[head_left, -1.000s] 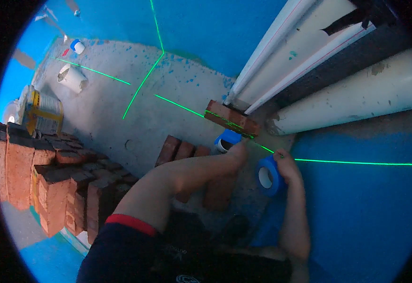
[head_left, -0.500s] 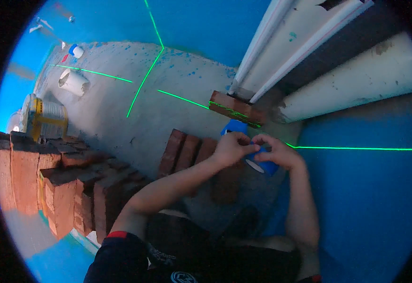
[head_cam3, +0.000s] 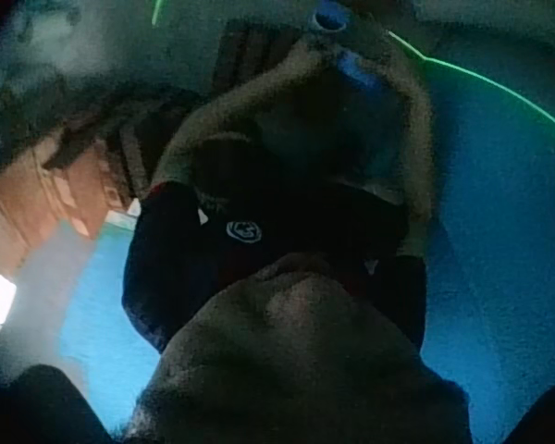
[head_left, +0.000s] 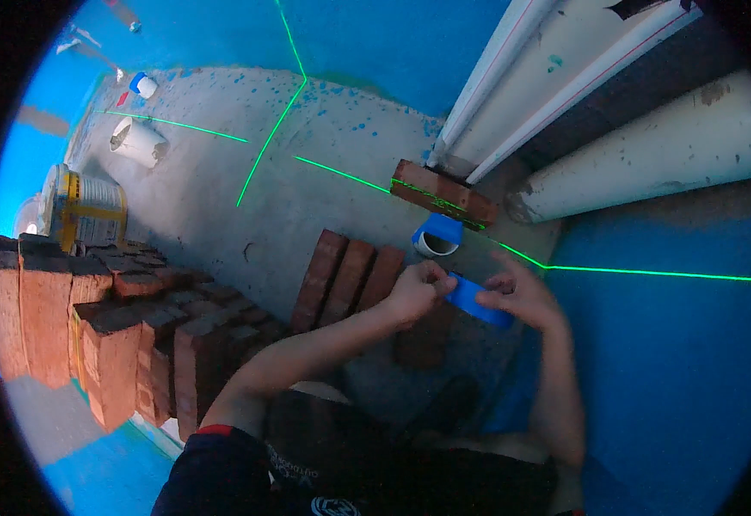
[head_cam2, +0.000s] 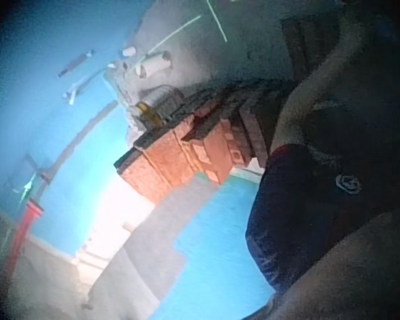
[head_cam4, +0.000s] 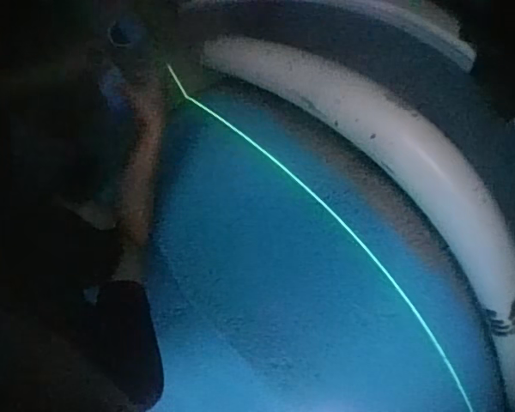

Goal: The person applies blue tape around the end of a white pipe protruding from the floor and then places the tape roll onto a stack of bricks.

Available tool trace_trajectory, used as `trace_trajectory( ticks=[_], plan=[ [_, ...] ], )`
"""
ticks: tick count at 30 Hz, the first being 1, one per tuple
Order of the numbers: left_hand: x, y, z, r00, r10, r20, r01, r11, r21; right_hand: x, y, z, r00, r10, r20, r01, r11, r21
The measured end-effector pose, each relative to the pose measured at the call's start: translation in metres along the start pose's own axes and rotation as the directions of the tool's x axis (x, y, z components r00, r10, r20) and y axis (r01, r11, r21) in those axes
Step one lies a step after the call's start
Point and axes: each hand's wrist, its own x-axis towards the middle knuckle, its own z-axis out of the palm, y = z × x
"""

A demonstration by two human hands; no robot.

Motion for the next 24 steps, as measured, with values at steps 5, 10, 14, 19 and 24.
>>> trace_trajectory(
  ticks=[5, 10, 14, 19, 24],
  plan=[
    [0.008, 0.017, -0.019, 0.988, 0.139, -0.061, -0.137, 0.990, 0.027, -0.007, 0.002, 0.015, 0.986, -0.160, 0.038, 0.165, 0.948, -0.272],
    [0.024, 0.029, -0.035, 0.920, 0.356, -0.165, -0.291, 0.901, 0.322, 0.031, 0.017, 0.010, 0.994, -0.094, -0.059, 0.060, 0.904, -0.424],
    [0.042, 0.029, -0.068, 0.844, 0.320, -0.432, -0.266, 0.947, 0.182, 0.045, 0.042, -0.010, 0.969, -0.018, -0.247, -0.130, 0.810, -0.572],
    [0.052, 0.022, -0.088, 0.845, 0.355, -0.400, -0.150, 0.875, 0.460, 0.070, 0.041, -0.020, 0.981, 0.047, -0.189, -0.151, 0.798, -0.583],
    [0.068, 0.009, -0.099, 0.837, 0.400, -0.373, -0.221, 0.871, 0.438, 0.076, 0.044, -0.018, 0.982, 0.075, -0.171, -0.163, 0.789, -0.592]
  ],
)
